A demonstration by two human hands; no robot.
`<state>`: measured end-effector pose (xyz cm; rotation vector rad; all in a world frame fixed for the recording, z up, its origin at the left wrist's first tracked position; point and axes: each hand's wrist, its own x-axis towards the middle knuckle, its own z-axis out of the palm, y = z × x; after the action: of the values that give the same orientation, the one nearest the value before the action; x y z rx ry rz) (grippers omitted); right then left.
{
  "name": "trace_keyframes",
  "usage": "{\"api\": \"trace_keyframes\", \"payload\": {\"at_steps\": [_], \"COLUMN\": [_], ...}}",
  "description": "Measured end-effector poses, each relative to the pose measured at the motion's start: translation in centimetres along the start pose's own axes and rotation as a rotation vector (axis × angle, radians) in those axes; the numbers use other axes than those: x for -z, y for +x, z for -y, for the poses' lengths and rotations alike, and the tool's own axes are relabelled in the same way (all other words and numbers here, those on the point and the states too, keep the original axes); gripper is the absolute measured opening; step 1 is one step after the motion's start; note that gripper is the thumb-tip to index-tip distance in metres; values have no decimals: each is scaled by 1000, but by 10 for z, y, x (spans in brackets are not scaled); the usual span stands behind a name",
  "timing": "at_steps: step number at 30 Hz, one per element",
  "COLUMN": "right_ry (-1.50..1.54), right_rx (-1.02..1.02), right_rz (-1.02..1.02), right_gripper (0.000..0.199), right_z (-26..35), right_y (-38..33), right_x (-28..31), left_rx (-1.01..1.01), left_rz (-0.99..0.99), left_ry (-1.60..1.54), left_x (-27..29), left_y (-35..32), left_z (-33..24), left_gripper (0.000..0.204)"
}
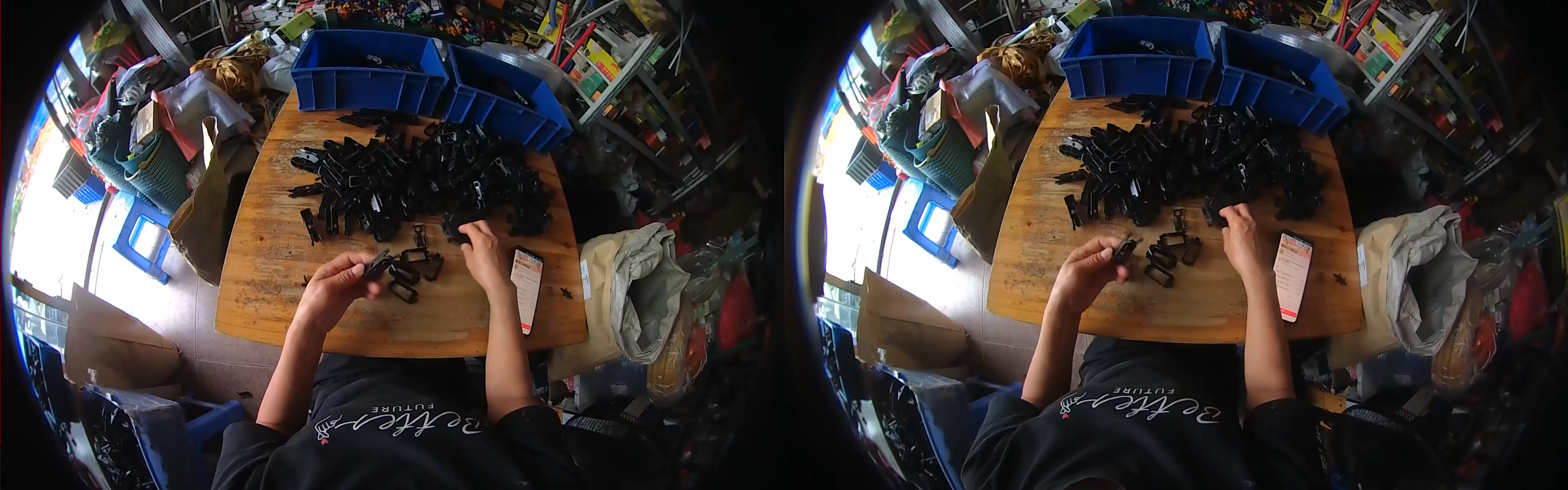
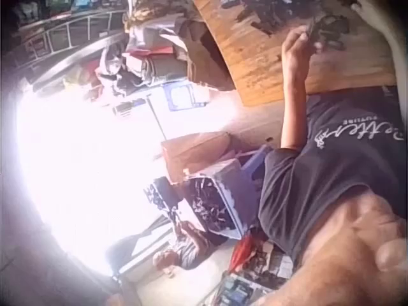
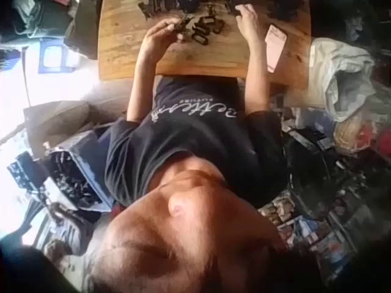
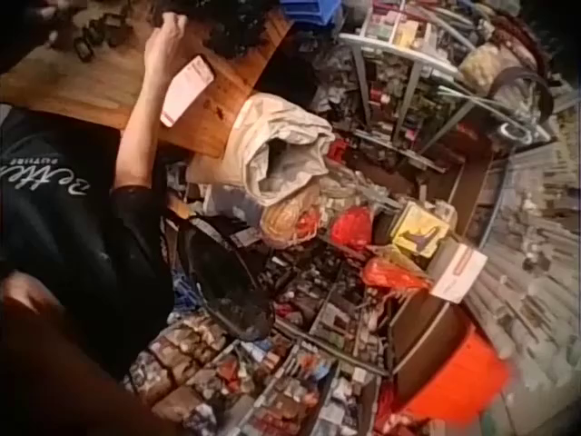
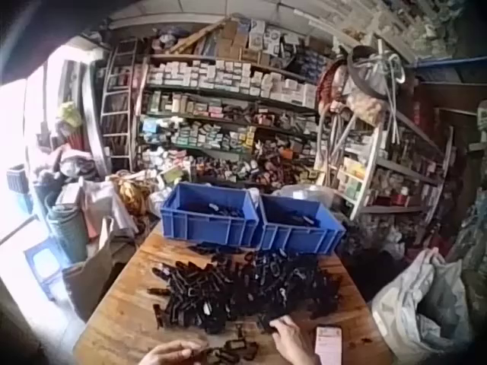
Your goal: Assembling small black plastic mechanical components by hand at a workbench.
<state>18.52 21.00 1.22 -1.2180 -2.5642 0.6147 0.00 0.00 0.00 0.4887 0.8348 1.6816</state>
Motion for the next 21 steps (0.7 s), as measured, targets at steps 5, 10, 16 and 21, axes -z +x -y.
{"api": "trace_keyframes", "payload": {"at_steps": [5,10,16,21], "right_ry": [334,338,82,9], "right_rx": [185,102,112,61], "right_rz": [-25,-94,-173,-183], "right_gripper": [29,32,34,26], "right_z": [0,2,-8,-3], "right_y": [-26,-33,-40,-41], "right_x": [4,14,-5,-8], "left_rx": [48,76,59,36], "left_rz": [27,-1,15,-16], "left_ry": [-164,-174,-266,-199], "left_x": [3,7,0,-2], "left_y": [-9,-5,-6,-13], "left_z": [5,14,15,11], "left_gripper": [24,24,26,27]}}
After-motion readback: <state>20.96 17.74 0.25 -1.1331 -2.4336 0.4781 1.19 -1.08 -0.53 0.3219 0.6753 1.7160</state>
